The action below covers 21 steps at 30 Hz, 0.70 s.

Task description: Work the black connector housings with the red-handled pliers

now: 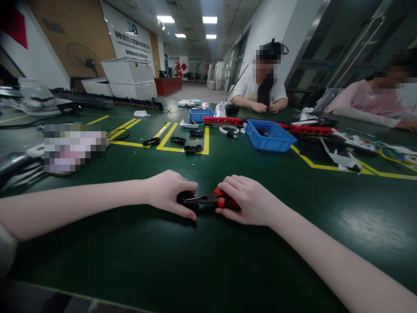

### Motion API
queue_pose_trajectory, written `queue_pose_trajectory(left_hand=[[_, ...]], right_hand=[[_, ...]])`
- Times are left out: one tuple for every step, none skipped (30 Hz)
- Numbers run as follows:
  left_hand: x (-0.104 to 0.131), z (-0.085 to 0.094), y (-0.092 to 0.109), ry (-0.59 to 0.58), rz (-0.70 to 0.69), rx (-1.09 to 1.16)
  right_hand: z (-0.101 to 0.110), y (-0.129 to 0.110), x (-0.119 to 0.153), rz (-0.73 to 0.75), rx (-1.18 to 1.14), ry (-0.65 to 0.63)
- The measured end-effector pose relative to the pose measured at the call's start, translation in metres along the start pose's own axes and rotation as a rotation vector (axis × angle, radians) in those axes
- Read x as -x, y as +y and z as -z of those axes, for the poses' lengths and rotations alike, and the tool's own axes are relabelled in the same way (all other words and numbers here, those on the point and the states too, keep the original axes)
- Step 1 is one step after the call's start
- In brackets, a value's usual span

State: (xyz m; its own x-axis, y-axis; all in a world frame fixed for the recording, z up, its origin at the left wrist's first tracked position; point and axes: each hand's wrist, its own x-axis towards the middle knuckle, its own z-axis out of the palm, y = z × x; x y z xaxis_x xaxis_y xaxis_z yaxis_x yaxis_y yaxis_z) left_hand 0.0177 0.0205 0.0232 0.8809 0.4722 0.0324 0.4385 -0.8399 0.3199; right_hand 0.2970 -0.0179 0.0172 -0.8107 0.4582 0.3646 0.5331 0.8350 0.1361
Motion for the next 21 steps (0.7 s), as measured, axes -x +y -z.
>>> queue_pose_trajectory(left_hand=[[-0.001,-0.002,-0.002,0.023,-0.012,0.019],[-0.001,-0.004,-0.004,0.047,-0.022,0.039],[-0.001,-0.006,-0.006,0.07,-0.03,0.052],[-0.001,-0.008,-0.007,0.087,-0.034,0.061],[0.0,-0.009,-0.008,0.097,-0.037,0.071],[0.001,-0.009,-0.008,0.1,-0.038,0.083],[0.001,-0.009,-0.009,0.098,-0.041,0.1],[0.001,-0.009,-0.009,0.095,-0.044,0.118],[0.001,-0.008,-0.009,0.093,-0.048,0.136],[0.001,-0.008,-0.009,0.091,-0.052,0.152],[0.001,-0.007,-0.009,0.09,-0.057,0.164],[0.001,-0.007,-0.01,0.091,-0.062,0.175],[0.001,-0.007,-0.01,0.091,-0.067,0.185],[0.001,-0.006,-0.01,0.089,-0.073,0.194],[0.001,-0.006,-0.011,0.087,-0.08,0.202],[0.001,-0.006,-0.011,0.085,-0.087,0.208],[0.001,-0.006,-0.011,0.084,-0.094,0.213],[0.002,-0.006,-0.011,0.081,-0.099,0.218],[0.002,-0.006,-0.012,0.08,-0.104,0.221],[0.002,-0.006,-0.012,0.082,-0.108,0.222],[0.002,-0.006,-0.012,0.086,-0.11,0.221]], right_hand=[[0.0,0.0,0.0,-0.002,-0.002,-0.003],[0.0,0.0,0.0,-0.002,-0.006,-0.005],[0.0,0.0,0.0,-0.001,-0.011,-0.006],[0.0,0.0,0.0,-0.001,-0.015,-0.004],[0.0,0.0,0.0,-0.002,-0.017,0.001],[0.0,0.0,0.0,-0.005,-0.017,0.009],[0.0,0.0,0.0,-0.007,-0.014,0.017],[0.0,0.0,0.0,-0.006,-0.01,0.026],[0.0,0.0,0.0,-0.002,-0.004,0.034],[-0.001,0.0,0.0,0.002,0.004,0.041],[-0.001,0.0,0.001,0.007,0.014,0.046],[-0.001,0.0,0.001,0.012,0.027,0.053],[-0.001,0.001,0.001,0.017,0.042,0.062],[-0.001,0.001,0.001,0.021,0.059,0.072],[-0.002,0.001,0.001,0.024,0.077,0.084],[-0.002,0.001,0.0,0.028,0.093,0.098],[-0.002,0.001,0.0,0.031,0.106,0.11],[-0.002,0.001,0.0,0.035,0.117,0.119],[-0.003,0.002,0.0,0.039,0.126,0.125],[-0.003,0.002,0.0,0.045,0.134,0.129],[-0.003,0.002,0.0,0.051,0.14,0.133]])
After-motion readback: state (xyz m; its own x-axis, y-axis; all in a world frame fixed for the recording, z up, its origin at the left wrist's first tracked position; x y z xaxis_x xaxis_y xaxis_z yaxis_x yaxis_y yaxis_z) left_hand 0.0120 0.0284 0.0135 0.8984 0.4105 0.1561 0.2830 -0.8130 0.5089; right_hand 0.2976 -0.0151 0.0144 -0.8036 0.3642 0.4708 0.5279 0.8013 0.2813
